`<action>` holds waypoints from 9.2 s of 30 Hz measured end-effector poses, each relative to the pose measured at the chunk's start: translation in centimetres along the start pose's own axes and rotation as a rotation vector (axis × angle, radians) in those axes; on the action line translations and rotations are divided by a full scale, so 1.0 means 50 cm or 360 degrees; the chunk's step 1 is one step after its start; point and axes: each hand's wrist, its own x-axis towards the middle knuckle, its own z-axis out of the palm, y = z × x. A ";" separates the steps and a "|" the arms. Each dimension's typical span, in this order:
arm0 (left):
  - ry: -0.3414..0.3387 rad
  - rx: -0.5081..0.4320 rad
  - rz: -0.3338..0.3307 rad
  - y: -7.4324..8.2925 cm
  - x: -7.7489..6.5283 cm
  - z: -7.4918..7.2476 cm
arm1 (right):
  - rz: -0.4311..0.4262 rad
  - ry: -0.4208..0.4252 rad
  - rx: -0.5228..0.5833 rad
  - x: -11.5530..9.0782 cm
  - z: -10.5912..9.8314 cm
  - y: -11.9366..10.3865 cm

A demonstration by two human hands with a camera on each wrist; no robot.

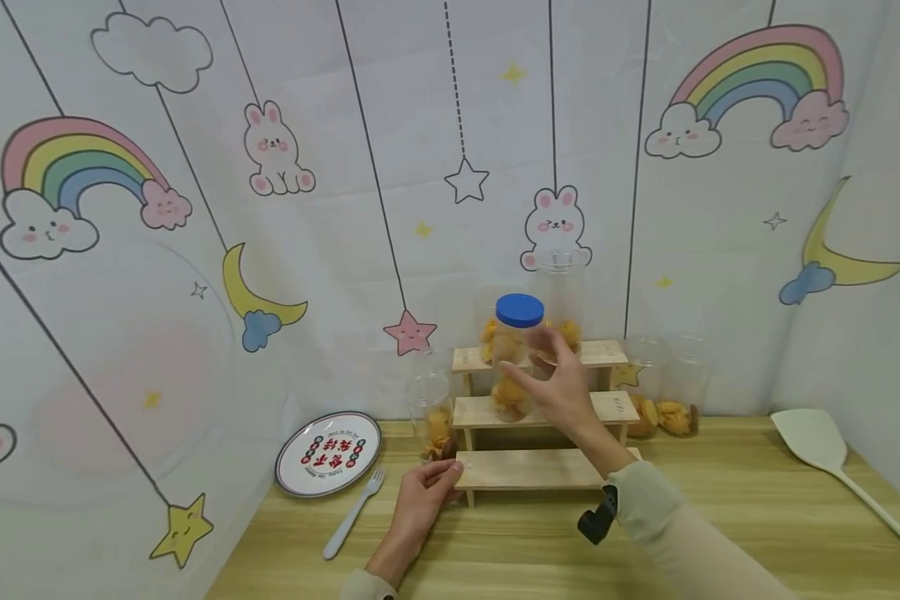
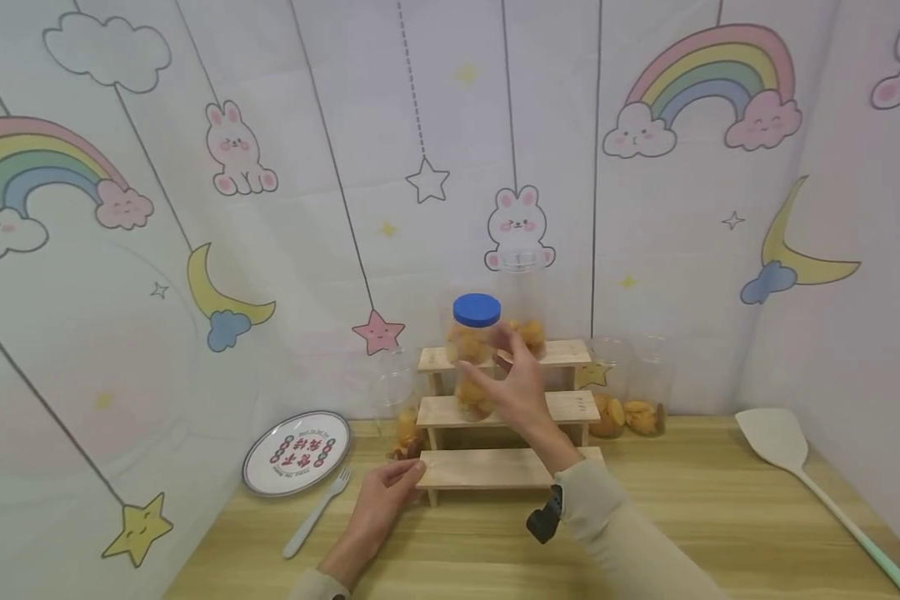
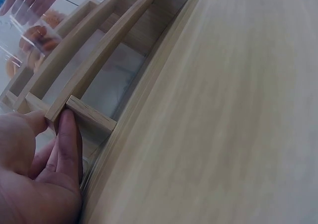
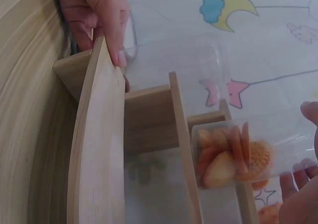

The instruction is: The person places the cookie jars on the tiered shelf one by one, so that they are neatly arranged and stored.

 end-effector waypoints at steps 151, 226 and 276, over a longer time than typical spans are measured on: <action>-0.0005 -0.0014 0.0006 -0.002 0.000 0.003 | 0.0168 0.0036 -0.0454 -0.058 -0.135 0.083; -0.0005 -0.0040 0.0006 -0.002 0.001 0.002 | 0.0413 0.0360 -0.0646 -0.095 -0.364 0.217; -0.0012 0.0009 0.0015 -0.004 0.002 0.002 | 0.0282 0.0581 -0.0764 -0.118 -0.399 0.124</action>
